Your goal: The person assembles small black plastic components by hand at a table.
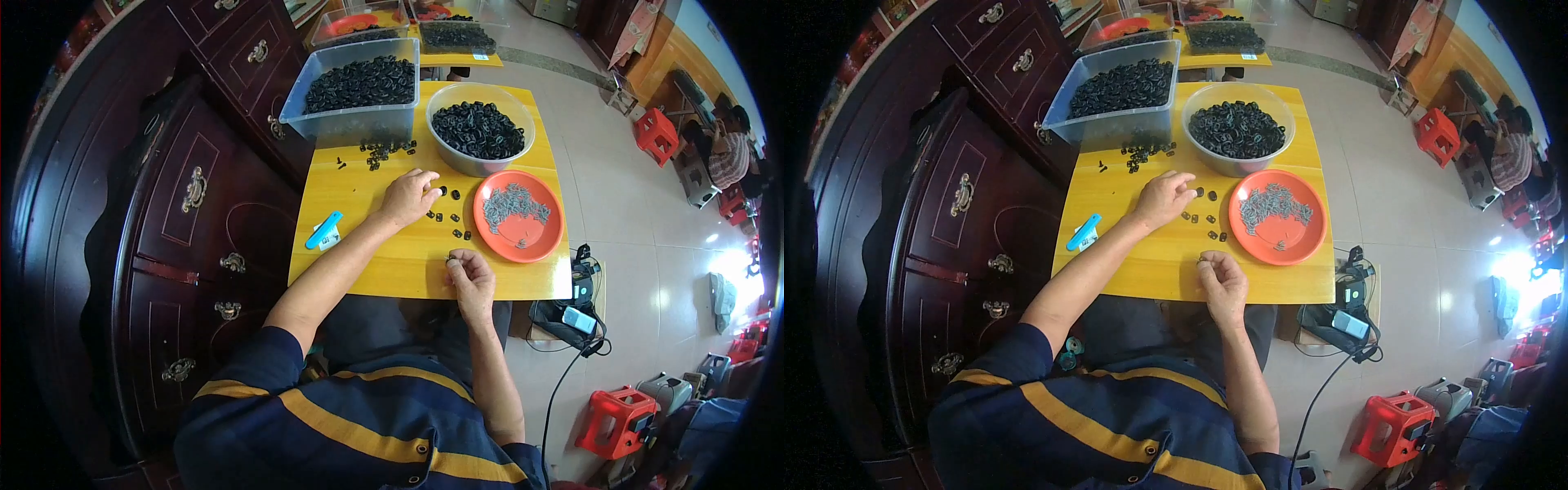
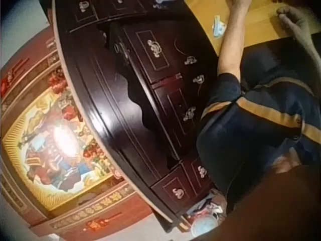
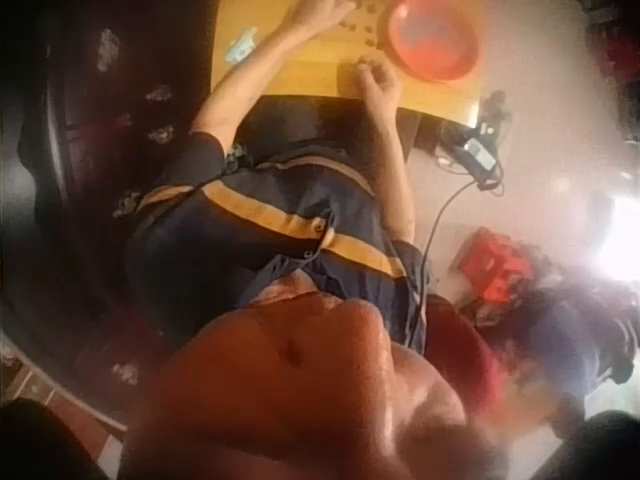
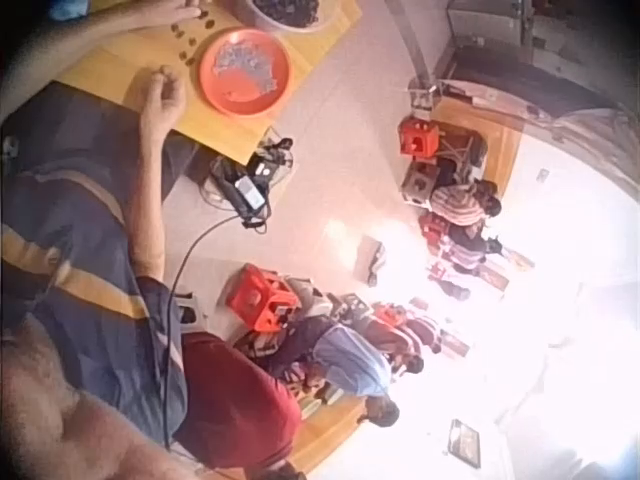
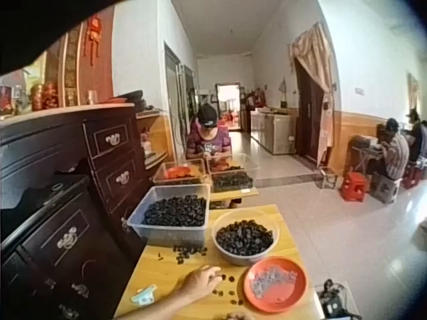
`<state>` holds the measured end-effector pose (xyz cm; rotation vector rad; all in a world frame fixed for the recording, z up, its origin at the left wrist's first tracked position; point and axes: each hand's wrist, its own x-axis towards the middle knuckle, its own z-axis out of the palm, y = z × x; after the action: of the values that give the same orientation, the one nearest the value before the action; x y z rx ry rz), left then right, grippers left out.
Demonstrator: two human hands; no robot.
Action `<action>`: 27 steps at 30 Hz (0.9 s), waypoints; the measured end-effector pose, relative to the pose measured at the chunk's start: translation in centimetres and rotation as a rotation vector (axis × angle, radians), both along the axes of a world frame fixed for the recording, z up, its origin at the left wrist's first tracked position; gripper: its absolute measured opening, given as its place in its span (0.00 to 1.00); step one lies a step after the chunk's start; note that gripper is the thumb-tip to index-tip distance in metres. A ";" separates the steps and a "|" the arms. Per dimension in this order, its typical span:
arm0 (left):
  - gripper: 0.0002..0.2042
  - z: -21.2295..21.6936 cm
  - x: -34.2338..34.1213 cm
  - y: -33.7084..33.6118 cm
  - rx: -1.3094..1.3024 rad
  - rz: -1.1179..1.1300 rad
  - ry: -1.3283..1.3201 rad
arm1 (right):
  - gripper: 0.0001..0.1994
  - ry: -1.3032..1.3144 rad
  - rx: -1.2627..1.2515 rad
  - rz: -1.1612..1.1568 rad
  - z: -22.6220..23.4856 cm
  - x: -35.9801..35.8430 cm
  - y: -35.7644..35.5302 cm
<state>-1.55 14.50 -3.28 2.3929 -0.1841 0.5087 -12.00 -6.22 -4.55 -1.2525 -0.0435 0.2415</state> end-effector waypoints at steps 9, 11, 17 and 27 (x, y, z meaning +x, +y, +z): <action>0.09 0.2 0.9 -0.2 0.032 -0.025 0.153 | 0.06 0.001 -0.017 0.020 0.3 0.1 -0.2; 0.08 0.6 0.2 -0.2 0.023 -0.033 0.133 | 0.06 0.009 -0.014 0.023 0.4 0.2 -0.2; 0.10 1.5 -1.8 1.0 0.114 -0.051 0.130 | 0.06 -0.003 -0.010 0.020 -0.2 0.2 -0.3; 0.06 0.6 -7.1 -0.4 -0.475 -0.149 0.205 | 0.06 0.041 0.053 0.014 0.4 0.5 -0.4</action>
<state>-8.67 14.05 -2.70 1.9320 -0.1312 0.2047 -11.52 -6.58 -4.12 -1.1950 -0.0233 0.2767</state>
